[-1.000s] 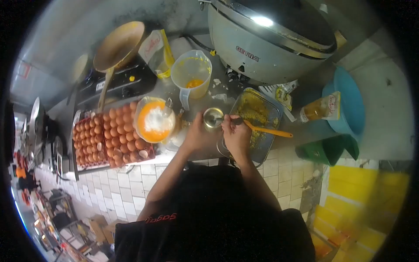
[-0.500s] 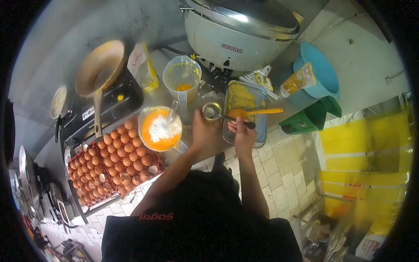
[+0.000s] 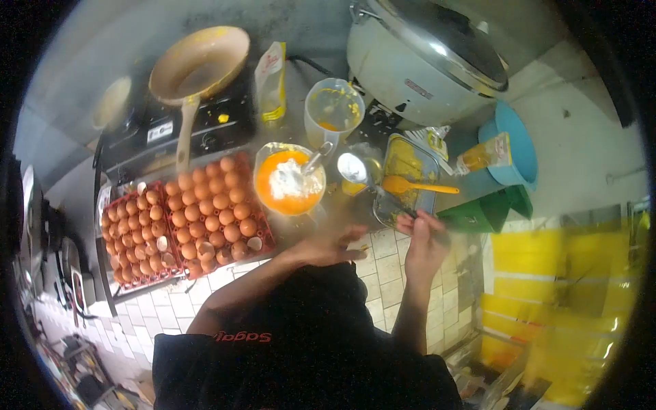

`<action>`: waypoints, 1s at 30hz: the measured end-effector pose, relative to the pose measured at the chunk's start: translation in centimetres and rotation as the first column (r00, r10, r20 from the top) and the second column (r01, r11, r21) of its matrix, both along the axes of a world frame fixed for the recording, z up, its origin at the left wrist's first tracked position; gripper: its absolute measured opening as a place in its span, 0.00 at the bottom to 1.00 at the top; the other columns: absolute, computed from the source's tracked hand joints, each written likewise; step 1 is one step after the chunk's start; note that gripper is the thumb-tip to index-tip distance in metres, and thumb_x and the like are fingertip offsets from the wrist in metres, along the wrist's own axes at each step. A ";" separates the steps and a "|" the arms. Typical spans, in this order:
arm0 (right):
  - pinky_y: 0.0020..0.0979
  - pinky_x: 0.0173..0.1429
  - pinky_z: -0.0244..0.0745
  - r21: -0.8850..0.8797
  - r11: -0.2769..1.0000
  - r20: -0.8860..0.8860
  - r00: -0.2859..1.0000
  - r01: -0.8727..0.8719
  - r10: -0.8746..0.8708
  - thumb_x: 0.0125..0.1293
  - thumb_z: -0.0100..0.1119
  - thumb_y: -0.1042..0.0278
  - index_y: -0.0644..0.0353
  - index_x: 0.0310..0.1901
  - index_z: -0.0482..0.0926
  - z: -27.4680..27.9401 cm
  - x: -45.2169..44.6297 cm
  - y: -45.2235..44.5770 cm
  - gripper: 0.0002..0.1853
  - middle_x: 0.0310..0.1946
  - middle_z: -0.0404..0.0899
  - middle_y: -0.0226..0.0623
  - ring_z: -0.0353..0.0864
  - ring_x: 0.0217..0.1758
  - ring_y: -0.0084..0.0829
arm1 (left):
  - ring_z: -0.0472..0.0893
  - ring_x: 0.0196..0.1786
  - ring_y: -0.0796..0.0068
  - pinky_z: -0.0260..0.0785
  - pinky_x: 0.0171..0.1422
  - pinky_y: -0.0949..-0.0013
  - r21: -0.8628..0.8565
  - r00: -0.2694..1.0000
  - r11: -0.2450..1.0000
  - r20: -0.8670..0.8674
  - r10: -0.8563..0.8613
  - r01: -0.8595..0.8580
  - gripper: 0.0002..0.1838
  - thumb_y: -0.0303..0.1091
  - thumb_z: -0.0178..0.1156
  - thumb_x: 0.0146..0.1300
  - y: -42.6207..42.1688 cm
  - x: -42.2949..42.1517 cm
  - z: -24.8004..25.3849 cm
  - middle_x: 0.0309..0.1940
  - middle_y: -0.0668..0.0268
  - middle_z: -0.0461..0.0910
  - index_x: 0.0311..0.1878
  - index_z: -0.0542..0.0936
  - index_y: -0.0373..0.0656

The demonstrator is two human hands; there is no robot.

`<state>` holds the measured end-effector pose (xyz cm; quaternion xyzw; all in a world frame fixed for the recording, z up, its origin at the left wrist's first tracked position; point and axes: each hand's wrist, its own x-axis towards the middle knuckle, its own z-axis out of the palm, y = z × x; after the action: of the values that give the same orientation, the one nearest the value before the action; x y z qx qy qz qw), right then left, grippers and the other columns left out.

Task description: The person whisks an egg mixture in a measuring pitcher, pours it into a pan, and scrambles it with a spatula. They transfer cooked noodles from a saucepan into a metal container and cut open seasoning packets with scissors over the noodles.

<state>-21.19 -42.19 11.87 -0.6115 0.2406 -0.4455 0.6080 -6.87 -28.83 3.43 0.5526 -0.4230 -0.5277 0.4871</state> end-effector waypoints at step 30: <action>0.30 0.43 0.77 -0.479 0.747 -0.670 0.741 -0.462 0.029 0.64 0.65 0.69 0.64 0.46 0.82 0.9 4.3 -9.0 0.12 0.35 0.85 0.42 0.85 0.38 0.36 | 0.70 0.23 0.81 0.65 0.29 0.70 0.019 0.672 0.673 0.083 0.735 -0.739 0.18 0.44 0.71 0.59 3.4 -0.2 -3.8 0.19 0.69 0.74 0.33 0.82 0.36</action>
<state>-16.89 -51.20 12.73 -0.9145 0.1800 -0.1802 0.3142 -7.11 -25.46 -0.36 0.7062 -0.1671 -0.2777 0.6294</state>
